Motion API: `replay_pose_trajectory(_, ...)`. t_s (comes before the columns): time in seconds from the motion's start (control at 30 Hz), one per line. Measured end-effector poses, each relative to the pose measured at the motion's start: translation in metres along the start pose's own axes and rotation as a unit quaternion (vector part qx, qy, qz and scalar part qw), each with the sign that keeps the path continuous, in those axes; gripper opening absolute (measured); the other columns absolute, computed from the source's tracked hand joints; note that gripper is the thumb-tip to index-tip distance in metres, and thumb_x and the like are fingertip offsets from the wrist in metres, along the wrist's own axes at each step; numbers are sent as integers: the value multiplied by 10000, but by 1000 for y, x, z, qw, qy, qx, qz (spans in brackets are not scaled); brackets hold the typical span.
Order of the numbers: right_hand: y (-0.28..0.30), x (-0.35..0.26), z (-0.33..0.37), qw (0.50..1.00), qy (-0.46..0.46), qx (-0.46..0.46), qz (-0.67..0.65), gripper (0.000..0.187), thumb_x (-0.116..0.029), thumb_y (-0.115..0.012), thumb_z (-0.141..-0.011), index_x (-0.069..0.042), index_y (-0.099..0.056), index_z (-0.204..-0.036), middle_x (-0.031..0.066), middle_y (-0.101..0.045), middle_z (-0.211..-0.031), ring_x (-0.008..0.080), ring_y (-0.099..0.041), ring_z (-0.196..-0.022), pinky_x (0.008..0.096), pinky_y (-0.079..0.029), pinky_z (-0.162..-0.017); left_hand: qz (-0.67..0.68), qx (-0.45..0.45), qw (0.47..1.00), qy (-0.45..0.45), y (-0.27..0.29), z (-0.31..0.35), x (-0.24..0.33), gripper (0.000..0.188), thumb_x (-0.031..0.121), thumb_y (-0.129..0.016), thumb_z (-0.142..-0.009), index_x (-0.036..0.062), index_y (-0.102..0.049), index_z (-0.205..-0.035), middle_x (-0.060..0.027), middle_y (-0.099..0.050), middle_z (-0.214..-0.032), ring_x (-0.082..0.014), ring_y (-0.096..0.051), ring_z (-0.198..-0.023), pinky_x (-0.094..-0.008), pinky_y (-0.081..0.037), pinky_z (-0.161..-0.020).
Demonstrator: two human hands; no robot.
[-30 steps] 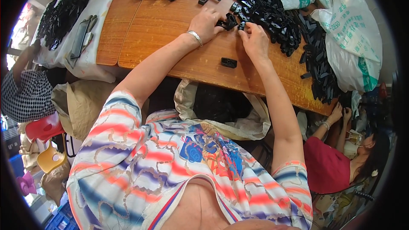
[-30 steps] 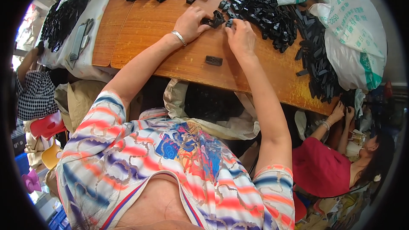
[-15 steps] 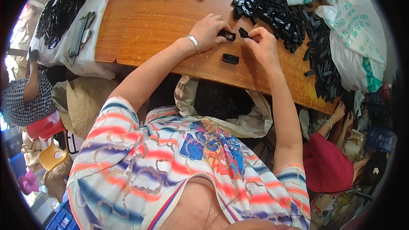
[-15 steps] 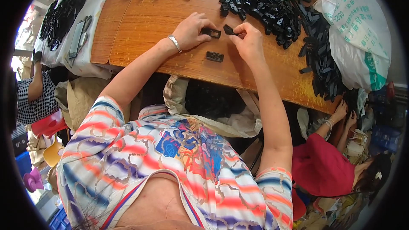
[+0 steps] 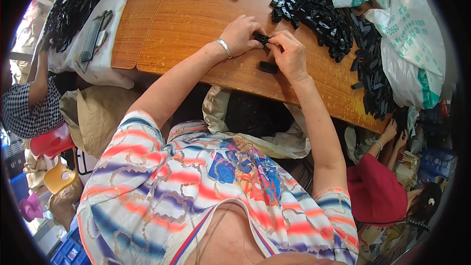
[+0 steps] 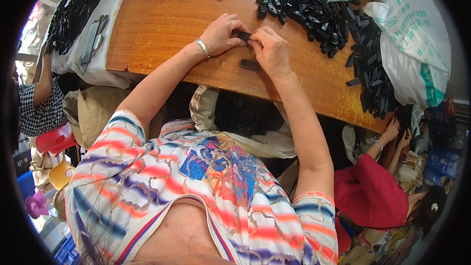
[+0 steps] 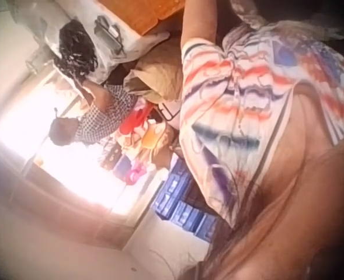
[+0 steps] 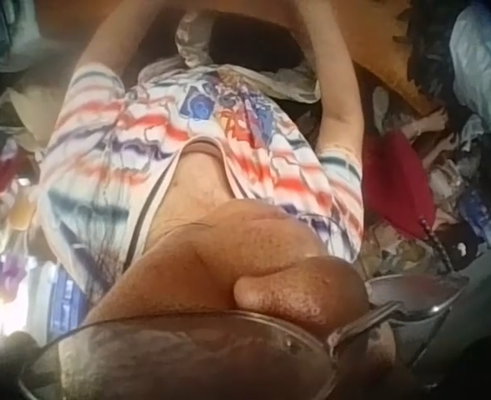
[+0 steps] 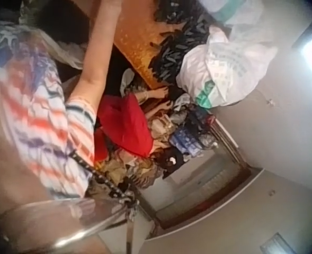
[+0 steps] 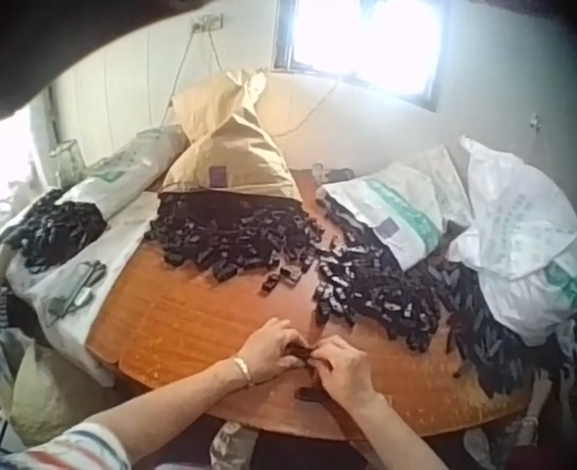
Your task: Inspecting and sorting small black plastic components on a workbench in a workshop environment.
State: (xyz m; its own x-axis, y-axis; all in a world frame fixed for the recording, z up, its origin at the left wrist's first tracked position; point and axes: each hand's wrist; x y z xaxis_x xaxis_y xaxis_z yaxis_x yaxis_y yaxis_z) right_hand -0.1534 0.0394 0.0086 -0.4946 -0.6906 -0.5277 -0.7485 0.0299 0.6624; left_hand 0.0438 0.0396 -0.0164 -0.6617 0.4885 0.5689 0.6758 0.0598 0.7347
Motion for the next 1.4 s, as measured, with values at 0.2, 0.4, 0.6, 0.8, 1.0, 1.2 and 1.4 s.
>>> replay_pose_trajectory(0.2, 3, 1, 6, 999, 33, 6, 24, 79, -54, -707, -786, -64, -702, -864, 72, -677, -907, 278, -675, -764, 353, -540, -656, 2, -14, 1000, 10, 3, -5, 3, 261, 199, -783, -729, 87, -692, -947, -74, -619, -982, -287, -540, -1019, -370, -455, -917)
replay_pose_trajectory(0.4, 6, -4, 14, 996, 48, -11, 79, 124, -52, -688, -805, -71, -717, -924, 93, -676, -1013, 295, -682, -832, 359, -553, -693, 6, -30, 999, 20, 1, -6, 6, 251, 183, -781, -730, 86, -695, -945, -71, -622, -964, -283, -547, -990, -370, -469, -890)
replay_pose_trajectory(0.6, 47, -30, 10, 987, -57, 108, 105, 183, -49, -670, -849, -99, -721, -1018, 120, -642, -1125, 292, -683, -847, 369, -560, -703, -28, -39, 999, 15, 12, 10, 14, 257, 226, -789, -730, 94, -704, -933, -71, -622, -960, -291, -546, -983, -386, -478, -877)
replay_pose_trajectory(0.8, 34, 32, 5, 986, -72, 55, 138, 179, -56, -675, -840, -93, -709, -1012, 97, -648, -999, 312, -670, -807, 394, -544, -690, 41, -140, 989, -16, 17, -3, 27, 246, 310, -717, -821, 105, -705, -957, -98, -632, -977, -299, -586, -979, -404, -489, -867)
replay_pose_trajectory(1.0, 7, 52, -49, 972, -136, 23, 190, 191, -171, -685, -851, -85, -714, -1019, 132, -650, -1005, 351, -667, -876, 433, -539, -755, -94, 61, 991, -69, 9, -56, 14, 313, 92, -719, -795, 158, -669, -1096, -93, -601, -1071, -297, -565, -1061, -384, -497, -894)
replay_pose_trajectory(1.2, -1, 52, -71, 939, -190, -71, 277, 262, -241, -729, -823, -94, -704, -1039, 134, -651, -1012, 341, -666, -937, 422, -544, -804, -143, 55, 980, -125, 4, -80, -6, 283, 60, -707, -773, 134, -642, -1038, -67, -592, -1029, -275, -557, -1033, -383, -496, -889)
replay_pose_trajectory(1.4, 5, 51, -58, 961, -185, -28, 205, 262, -206, -809, -766, -51, -675, -929, 102, -678, -931, 310, -673, -884, 392, -538, -778, 78, 98, 992, 7, 6, -78, -6, 271, 147, -810, -736, 58, -628, -917, -80, -650, -876, -229, -629, -835, -328, -519, -753)
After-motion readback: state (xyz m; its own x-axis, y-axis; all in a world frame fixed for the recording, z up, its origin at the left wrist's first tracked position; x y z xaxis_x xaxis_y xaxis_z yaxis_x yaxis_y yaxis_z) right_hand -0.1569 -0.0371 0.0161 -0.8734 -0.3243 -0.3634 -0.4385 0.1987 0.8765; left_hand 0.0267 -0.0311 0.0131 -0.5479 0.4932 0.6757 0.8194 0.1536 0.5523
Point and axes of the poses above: each hand's wrist, its own z-axis away from the middle knuckle, its own y-axis out of the back of the hand, x = y × z
